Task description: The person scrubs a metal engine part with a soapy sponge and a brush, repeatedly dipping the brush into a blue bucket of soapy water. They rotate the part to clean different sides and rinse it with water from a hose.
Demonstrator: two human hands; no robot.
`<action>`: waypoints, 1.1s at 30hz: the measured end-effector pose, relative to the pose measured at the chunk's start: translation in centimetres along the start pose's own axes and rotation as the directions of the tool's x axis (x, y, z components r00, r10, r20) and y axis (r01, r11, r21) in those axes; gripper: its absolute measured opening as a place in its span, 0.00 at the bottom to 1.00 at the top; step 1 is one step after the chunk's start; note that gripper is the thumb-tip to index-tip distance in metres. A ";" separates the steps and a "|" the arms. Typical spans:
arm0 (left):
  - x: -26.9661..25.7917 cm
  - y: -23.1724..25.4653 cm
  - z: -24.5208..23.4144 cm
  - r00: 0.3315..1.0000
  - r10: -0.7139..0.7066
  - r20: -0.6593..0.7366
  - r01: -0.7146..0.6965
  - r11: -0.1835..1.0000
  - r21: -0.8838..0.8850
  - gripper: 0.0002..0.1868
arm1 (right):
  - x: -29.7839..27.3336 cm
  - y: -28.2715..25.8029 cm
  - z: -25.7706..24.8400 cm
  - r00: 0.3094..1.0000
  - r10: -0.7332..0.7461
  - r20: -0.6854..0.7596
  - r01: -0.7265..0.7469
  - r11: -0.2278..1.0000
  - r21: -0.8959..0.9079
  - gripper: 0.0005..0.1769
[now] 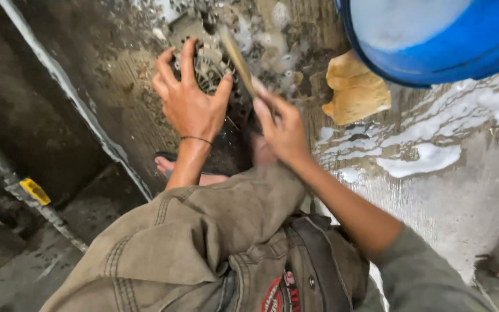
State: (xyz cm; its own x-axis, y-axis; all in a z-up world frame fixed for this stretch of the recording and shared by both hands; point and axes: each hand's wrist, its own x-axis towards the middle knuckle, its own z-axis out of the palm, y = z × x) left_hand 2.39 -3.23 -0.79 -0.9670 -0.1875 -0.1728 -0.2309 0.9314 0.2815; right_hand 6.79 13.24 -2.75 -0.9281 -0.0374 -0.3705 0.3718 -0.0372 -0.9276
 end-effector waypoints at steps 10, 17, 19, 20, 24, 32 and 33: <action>0.5 1.3 -0.6 1.000 0.026 -0.003 -0.026 1.000 0.009 0.34 | -2.2 -2.1 -0.9 0.998 0.055 0.000 -0.055 0.998 0.029 0.22; 0.4 1.4 -1.1 0.998 0.018 0.053 -0.020 0.999 0.030 0.34 | 5.7 3.2 1.4 0.999 0.007 -0.051 -0.009 1.000 -0.022 0.21; 0.8 1.0 -0.1 0.998 0.059 -0.033 -0.059 0.998 -0.022 0.34 | 6.0 2.6 1.1 0.996 -0.075 -0.055 0.074 0.997 -0.033 0.20; -0.1 0.9 -0.3 0.998 0.054 -0.022 -0.055 0.998 -0.028 0.34 | 2.7 0.9 0.5 0.996 -0.065 -0.056 0.063 0.997 -0.041 0.20; 0.8 1.3 -1.2 0.997 0.077 -0.010 -0.077 0.997 0.027 0.34 | 1.4 -1.1 0.2 1.000 -0.022 -0.022 0.021 0.999 -0.041 0.21; 1.1 1.3 -1.1 0.992 0.125 0.022 -0.125 0.992 0.016 0.36 | 3.3 0.7 0.4 0.997 -0.016 -0.071 0.013 0.999 -0.032 0.21; 1.0 1.2 -1.1 0.992 0.126 0.032 -0.127 0.992 0.023 0.35 | 0.9 -0.6 -0.1 0.999 0.023 -0.050 -0.023 1.000 -0.001 0.21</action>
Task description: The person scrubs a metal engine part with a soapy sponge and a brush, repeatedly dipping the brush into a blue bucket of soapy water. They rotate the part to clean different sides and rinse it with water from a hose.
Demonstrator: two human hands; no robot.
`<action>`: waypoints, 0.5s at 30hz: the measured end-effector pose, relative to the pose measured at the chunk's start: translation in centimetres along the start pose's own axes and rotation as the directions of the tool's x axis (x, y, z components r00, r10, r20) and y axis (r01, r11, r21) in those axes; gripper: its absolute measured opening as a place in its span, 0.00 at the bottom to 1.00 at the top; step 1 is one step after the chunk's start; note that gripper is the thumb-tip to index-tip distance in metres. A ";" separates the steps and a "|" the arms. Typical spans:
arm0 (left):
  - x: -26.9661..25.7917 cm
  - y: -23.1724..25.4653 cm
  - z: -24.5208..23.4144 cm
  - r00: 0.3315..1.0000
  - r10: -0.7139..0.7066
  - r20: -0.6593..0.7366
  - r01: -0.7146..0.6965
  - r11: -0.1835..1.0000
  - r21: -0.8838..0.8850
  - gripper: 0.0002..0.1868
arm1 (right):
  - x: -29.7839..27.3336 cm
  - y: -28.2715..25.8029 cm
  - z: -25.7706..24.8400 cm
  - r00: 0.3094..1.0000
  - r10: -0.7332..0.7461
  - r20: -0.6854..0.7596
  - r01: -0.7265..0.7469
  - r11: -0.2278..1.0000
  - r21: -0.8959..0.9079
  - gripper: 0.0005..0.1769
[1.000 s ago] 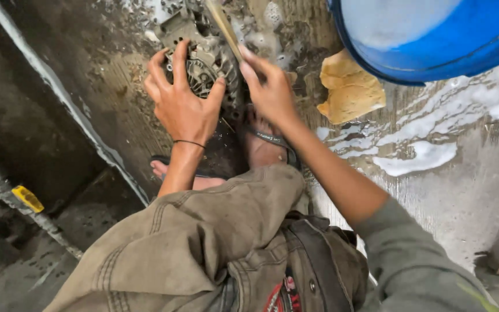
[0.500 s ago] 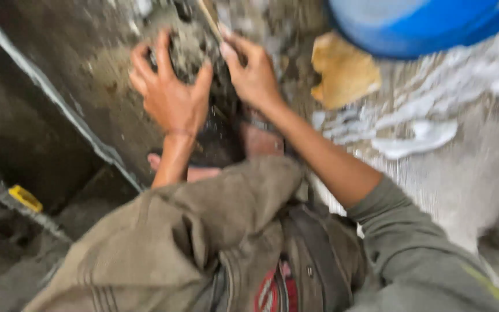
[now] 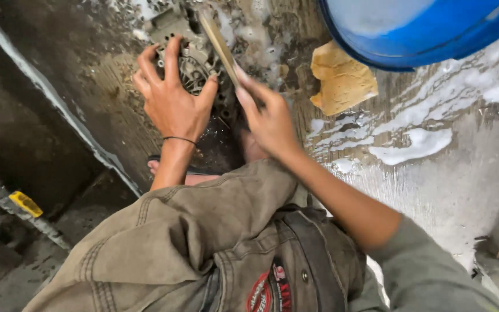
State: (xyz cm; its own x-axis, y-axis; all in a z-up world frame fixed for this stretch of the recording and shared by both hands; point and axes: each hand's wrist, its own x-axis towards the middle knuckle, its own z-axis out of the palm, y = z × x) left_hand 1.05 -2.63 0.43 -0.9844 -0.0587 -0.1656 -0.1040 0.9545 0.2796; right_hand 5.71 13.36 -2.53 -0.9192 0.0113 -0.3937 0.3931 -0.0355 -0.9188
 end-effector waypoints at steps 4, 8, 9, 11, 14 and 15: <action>-0.2 -0.6 0.2 0.997 0.055 0.046 -0.055 0.998 0.009 0.34 | 0.9 2.7 0.6 0.996 -0.065 -0.060 0.066 0.998 0.001 0.18; 0.0 -0.7 -1.0 0.984 0.163 0.071 -0.166 0.985 0.042 0.32 | 5.9 6.0 2.1 0.998 -0.014 -0.055 0.013 1.000 -0.013 0.21; 0.0 -1.0 -1.3 0.970 0.233 0.077 -0.237 0.970 0.056 0.31 | 4.4 4.7 1.9 0.998 -0.002 -0.059 0.004 0.999 0.033 0.21; 0.6 -0.6 -1.0 0.947 0.317 0.061 -0.320 0.946 0.052 0.31 | 1.1 1.8 0.4 0.997 -0.014 -0.076 0.019 0.998 0.063 0.22; 1.1 -1.0 -0.9 0.964 0.254 0.077 -0.258 0.965 0.054 0.31 | -1.9 0.1 0.2 0.997 0.075 -0.010 -0.073 0.983 0.171 0.22; 1.4 -1.2 -0.9 0.947 0.317 0.055 -0.320 0.946 0.059 0.31 | -0.5 1.5 0.9 0.998 0.028 -0.055 -0.021 0.992 0.126 0.21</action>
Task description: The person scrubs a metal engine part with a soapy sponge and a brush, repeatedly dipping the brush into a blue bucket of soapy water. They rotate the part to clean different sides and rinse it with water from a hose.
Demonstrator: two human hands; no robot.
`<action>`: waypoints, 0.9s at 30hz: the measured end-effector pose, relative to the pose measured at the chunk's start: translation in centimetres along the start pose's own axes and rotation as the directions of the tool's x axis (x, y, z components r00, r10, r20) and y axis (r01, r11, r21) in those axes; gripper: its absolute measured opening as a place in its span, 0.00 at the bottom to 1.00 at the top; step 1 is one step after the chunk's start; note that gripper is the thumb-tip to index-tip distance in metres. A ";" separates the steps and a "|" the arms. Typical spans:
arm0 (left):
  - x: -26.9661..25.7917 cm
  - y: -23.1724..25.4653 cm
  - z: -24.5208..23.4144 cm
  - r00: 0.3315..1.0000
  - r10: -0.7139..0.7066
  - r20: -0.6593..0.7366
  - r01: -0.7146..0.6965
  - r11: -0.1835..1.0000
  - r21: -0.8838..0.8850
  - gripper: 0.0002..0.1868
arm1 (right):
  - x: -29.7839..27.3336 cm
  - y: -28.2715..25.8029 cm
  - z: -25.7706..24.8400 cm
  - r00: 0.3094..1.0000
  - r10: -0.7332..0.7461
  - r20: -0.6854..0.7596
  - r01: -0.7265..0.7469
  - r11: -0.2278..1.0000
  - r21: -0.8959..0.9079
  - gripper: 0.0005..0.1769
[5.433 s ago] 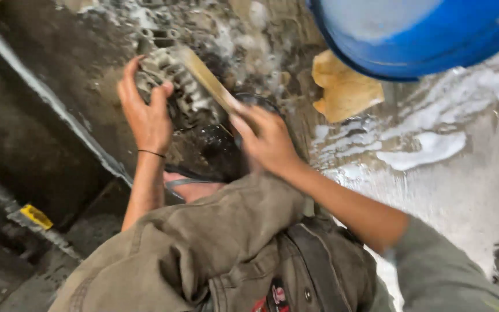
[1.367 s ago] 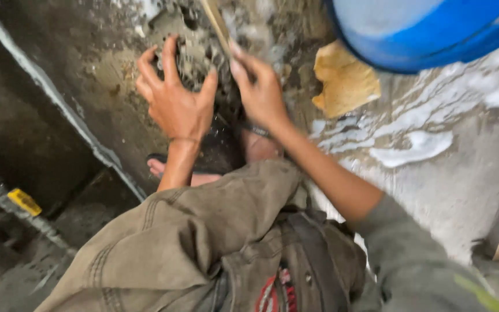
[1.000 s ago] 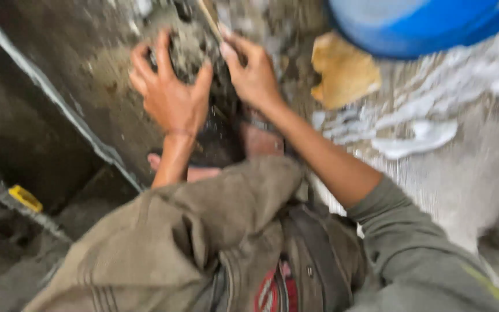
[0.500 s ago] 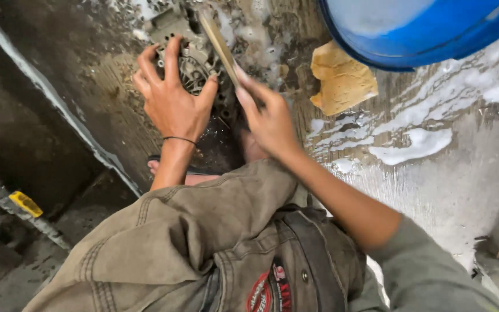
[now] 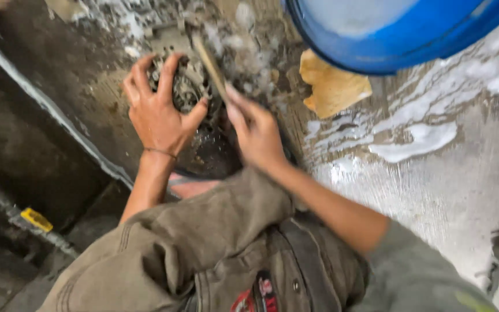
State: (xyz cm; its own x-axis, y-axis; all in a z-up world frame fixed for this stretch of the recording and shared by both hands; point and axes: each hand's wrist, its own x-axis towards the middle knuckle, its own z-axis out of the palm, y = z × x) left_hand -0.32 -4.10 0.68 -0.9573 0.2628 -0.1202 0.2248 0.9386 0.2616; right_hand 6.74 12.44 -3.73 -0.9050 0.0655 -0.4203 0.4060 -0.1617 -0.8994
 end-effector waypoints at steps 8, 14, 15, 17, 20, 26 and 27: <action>-0.9 0.5 -0.1 0.999 0.051 -0.005 -0.051 0.999 -0.012 0.30 | 0.0 1.0 0.3 0.998 -0.022 -0.055 0.023 1.000 0.009 0.21; -0.3 1.0 -0.1 0.999 0.009 0.031 -0.008 1.000 -0.023 0.30 | 4.3 5.2 1.7 0.994 -0.001 -0.112 0.004 1.000 0.028 0.23; -0.6 1.0 0.1 0.999 -0.044 0.020 0.044 0.999 -0.031 0.31 | 4.0 4.9 1.8 0.994 -0.002 -0.113 0.006 0.999 0.038 0.22; -1.3 1.0 0.1 0.993 -0.111 0.034 0.112 0.993 -0.037 0.33 | 1.6 2.7 1.7 0.994 0.024 -0.108 -0.019 0.999 0.049 0.21; 0.1 0.9 0.2 0.997 -0.055 -0.053 0.052 0.997 -0.056 0.32 | 0.6 -1.4 0.5 0.998 -0.044 -0.037 0.043 0.999 -0.018 0.21; -0.5 1.6 -0.6 0.994 -0.111 0.026 0.111 0.993 -0.033 0.31 | 4.7 4.0 2.1 0.994 -0.008 -0.107 0.013 0.999 0.048 0.21; -0.4 1.7 -0.4 0.991 -0.130 0.019 0.131 0.991 -0.030 0.31 | 3.7 2.2 1.8 0.997 -0.014 -0.078 0.017 0.999 0.031 0.21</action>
State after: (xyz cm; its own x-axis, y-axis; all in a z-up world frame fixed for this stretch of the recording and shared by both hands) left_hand 0.39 -2.75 1.60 -0.9749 0.1422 -0.1712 0.0919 0.9579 0.2720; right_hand 4.03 10.53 -7.11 -0.8980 0.1443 -0.4156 0.3868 -0.1908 -0.9022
